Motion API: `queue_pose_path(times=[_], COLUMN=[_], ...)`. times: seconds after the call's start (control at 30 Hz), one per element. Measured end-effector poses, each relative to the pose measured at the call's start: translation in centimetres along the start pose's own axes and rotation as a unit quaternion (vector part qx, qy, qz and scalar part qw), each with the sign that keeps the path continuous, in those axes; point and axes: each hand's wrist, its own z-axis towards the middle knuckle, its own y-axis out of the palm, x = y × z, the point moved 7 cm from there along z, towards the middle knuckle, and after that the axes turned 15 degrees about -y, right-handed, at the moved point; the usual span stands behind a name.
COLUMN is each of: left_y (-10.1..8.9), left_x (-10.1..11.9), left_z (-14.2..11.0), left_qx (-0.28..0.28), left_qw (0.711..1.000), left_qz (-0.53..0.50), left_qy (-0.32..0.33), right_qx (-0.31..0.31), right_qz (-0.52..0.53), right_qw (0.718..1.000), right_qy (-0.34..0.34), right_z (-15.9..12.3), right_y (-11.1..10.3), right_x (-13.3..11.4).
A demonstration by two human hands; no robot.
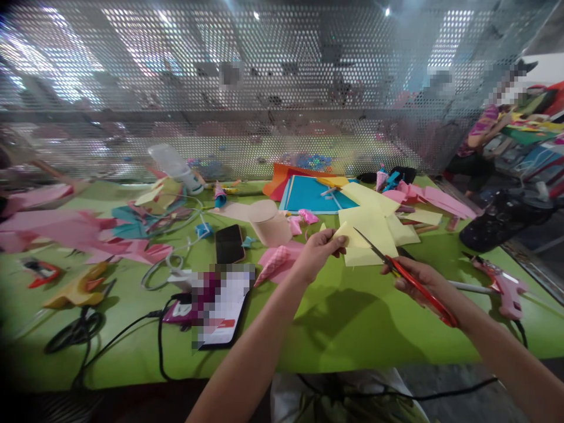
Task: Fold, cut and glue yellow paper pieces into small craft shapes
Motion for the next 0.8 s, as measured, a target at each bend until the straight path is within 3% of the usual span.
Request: queue_pose_path(times=[0.3,0.5,0.7,0.8], left_y=[0.0,0.0,0.1,0.3], left_x=[0.2,0.2,0.2,0.0], left_z=[-0.2,-0.1,-0.2,-0.2], left_qx=[-0.001,-0.002,-0.004,-0.01], left_qw=[1.0,1.0,1.0,1.0], left_qz=[-0.002,-0.002,0.014,0.029], left_qy=[-0.006,-0.001,-0.004,-0.006], right_qx=[0.02,0.054,-0.007,0.032], right_qz=[-0.063,-0.082,-0.072,-0.102], right_qw=[0.996,0.994,0.997,0.994], right_qy=[-0.055,-0.043,-0.006,-0.028], right_z=[0.2,-0.2,-0.8,-1.2], right_y=[-0.2,0.0,0.9,0.9], right_x=[-0.6,-1.3,-1.4,-2.2])
